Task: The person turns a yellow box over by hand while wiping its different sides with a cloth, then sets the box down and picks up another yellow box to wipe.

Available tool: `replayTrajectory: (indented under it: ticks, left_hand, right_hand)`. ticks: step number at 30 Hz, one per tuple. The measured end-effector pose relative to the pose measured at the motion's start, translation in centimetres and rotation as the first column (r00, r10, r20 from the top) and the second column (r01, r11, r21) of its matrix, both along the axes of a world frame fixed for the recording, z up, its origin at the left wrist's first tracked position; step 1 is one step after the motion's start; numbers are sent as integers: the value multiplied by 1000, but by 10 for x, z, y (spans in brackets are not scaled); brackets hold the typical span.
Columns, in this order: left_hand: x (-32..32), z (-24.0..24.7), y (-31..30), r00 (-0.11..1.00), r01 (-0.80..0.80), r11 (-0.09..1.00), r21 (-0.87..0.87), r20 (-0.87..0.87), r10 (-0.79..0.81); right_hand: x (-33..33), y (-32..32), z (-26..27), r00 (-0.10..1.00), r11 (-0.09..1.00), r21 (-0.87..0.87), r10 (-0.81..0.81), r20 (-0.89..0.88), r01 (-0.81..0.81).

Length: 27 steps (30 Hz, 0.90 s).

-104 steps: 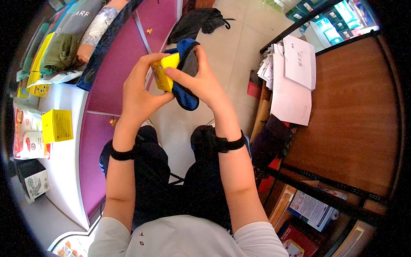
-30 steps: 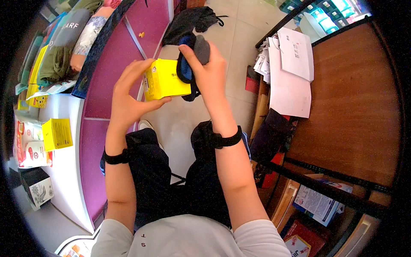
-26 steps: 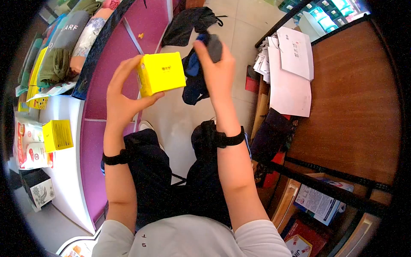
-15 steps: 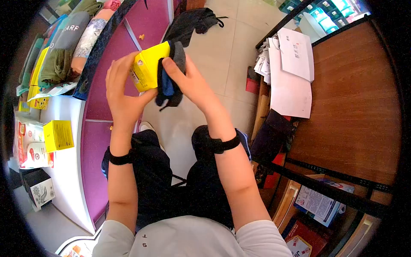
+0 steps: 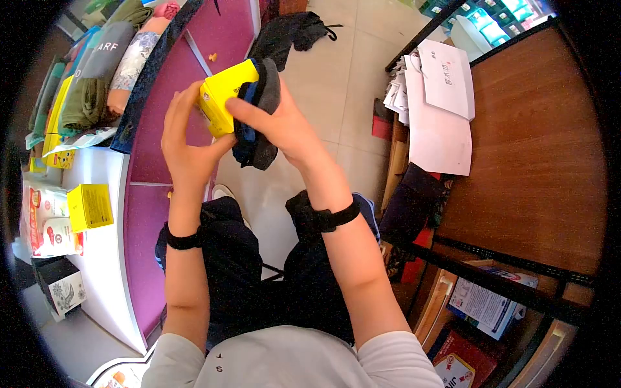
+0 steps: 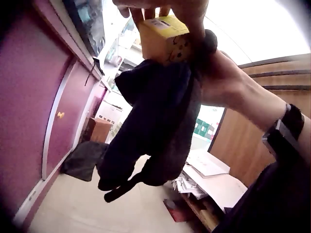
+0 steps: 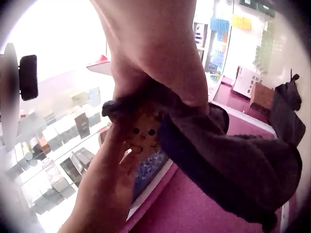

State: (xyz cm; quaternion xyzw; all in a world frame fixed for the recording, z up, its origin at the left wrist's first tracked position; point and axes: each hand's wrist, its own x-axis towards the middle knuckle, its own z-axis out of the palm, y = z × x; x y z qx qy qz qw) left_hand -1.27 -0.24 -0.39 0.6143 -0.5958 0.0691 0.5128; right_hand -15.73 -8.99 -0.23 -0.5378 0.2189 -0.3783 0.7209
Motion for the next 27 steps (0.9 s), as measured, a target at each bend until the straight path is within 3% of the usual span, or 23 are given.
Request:
replayTrajectory:
  ticks: [1,6,8,12,14,20,22,24,27]
  left_hand:
    - [-2,1,1,1000,-4,1000,19,-5,4]
    - [0,-5,0,1000,3,1000,26,-6,-3]
    - [-4,-5,-1,997,0,998,64,-82,6]
    - [-7,-8,-5,993,10,990,140,-117,6]
    - [-7,-7,-6,995,-89,977,192,71,76]
    - [3,-3,-4,992,-103,980,171,85,89]
    - [6,0,-2,991,-105,981,161,99,90]
    - [8,2,0,989,-108,983,150,112,91]
    - [11,2,-1,987,-144,981,133,95,132]
  right_hand:
    - [2,2,1,999,996,81,-35,27,33]
    - [6,4,0,990,989,41,-140,-27,141]
    - [5,2,-3,983,983,34,-181,-37,182]
    - [6,-4,-14,944,941,-148,-319,-81,305]
    - [7,-6,-18,927,914,-215,-366,-80,343]
    - [4,-10,-20,892,893,-274,-412,-185,356]
    - [3,-14,-22,863,851,-367,-465,-199,374]
    - [-5,-21,-16,759,810,-359,-573,-309,464]
    - [-18,-30,-8,790,808,-195,-586,-180,555]
